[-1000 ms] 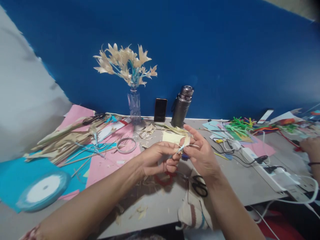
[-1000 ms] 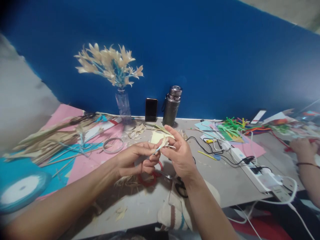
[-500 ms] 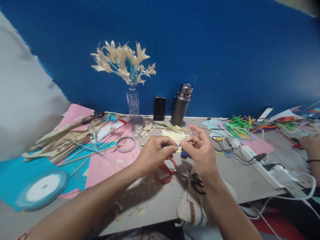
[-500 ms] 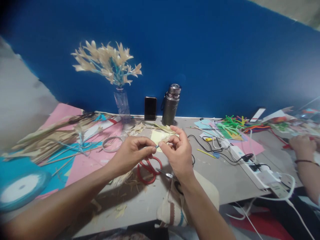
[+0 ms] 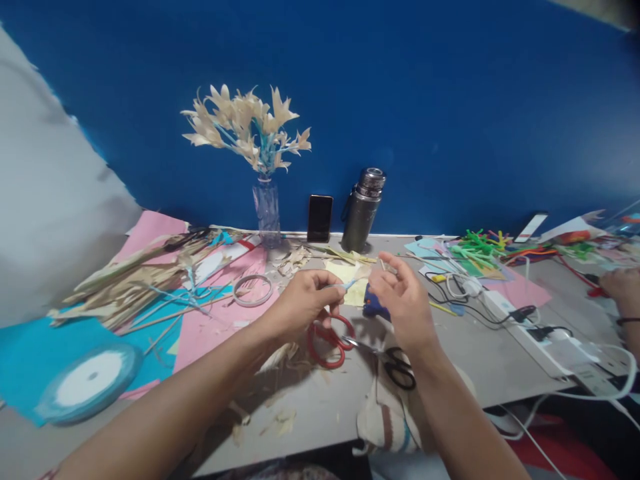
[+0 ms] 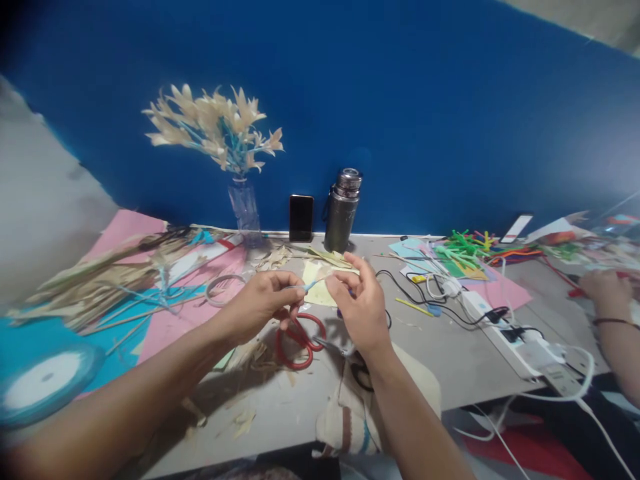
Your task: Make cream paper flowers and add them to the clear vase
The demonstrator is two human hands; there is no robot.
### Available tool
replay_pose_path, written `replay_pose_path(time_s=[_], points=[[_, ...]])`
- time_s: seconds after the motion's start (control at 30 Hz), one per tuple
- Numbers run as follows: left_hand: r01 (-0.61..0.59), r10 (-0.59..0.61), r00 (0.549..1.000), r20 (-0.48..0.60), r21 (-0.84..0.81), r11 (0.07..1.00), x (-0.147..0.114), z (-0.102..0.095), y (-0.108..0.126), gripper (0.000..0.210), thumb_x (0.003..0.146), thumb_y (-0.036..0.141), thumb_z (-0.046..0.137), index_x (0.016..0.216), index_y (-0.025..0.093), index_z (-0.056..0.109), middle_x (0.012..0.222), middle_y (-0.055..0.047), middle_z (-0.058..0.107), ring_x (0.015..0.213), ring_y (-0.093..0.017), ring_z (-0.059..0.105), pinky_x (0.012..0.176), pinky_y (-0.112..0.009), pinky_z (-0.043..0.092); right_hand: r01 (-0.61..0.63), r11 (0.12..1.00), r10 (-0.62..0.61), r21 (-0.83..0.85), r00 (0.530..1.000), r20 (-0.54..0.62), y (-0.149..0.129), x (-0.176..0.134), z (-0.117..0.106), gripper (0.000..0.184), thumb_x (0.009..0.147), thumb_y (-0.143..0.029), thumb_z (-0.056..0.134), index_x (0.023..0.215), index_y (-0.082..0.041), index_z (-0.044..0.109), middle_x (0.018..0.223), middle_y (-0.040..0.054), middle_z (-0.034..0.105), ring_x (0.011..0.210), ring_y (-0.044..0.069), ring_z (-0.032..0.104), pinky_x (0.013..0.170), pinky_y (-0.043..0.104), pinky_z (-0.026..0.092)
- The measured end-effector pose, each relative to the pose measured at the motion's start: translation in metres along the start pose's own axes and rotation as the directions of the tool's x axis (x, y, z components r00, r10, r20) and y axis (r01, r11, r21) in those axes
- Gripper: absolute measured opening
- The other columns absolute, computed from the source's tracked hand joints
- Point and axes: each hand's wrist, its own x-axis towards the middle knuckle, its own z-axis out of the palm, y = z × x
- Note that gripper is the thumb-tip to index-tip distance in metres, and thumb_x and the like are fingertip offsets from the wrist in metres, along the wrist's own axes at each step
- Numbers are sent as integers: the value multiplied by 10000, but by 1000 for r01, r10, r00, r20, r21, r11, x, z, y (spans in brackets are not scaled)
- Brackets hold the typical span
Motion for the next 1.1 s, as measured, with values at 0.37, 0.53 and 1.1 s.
replay_pose_path(time_s=[0.37, 0.53, 1.1], points=[[28, -25, 999, 30, -125, 992, 3, 8, -5, 236, 741, 331, 726, 705, 134, 600, 550, 13, 579, 383, -57, 456, 375, -173, 334, -65, 993, 56, 100, 994, 92, 9, -2, 11, 575, 714, -275, 776, 1235, -221, 538, 767, -25, 657, 723, 154, 618, 715, 301, 488], [20, -20, 1000, 6, -62, 998, 1, 7, -2, 182, 737, 284, 708, 734, 132, 609, 578, -1, 612, 372, -61, 473, 381, -181, 379, -62, 989, 60, 135, 998, 19, 6, -4, 16, 586, 700, -240, 773, 1235, -215, 535, 706, -54, 619, 660, 131, 592, 675, 276, 480], [56, -55, 996, -65, 4, 998, 27, -21, -24, 181, 732, 264, 681, 645, 152, 568, 541, 18, 567, 404, -77, 481, 416, -200, 378, 76, 566, 72, -821, 987, 140, 31, 19, -73, 267, 819, -293, 629, 1066, -201, 665, 866, 63, 731, 811, 240, 654, 727, 339, 431]])
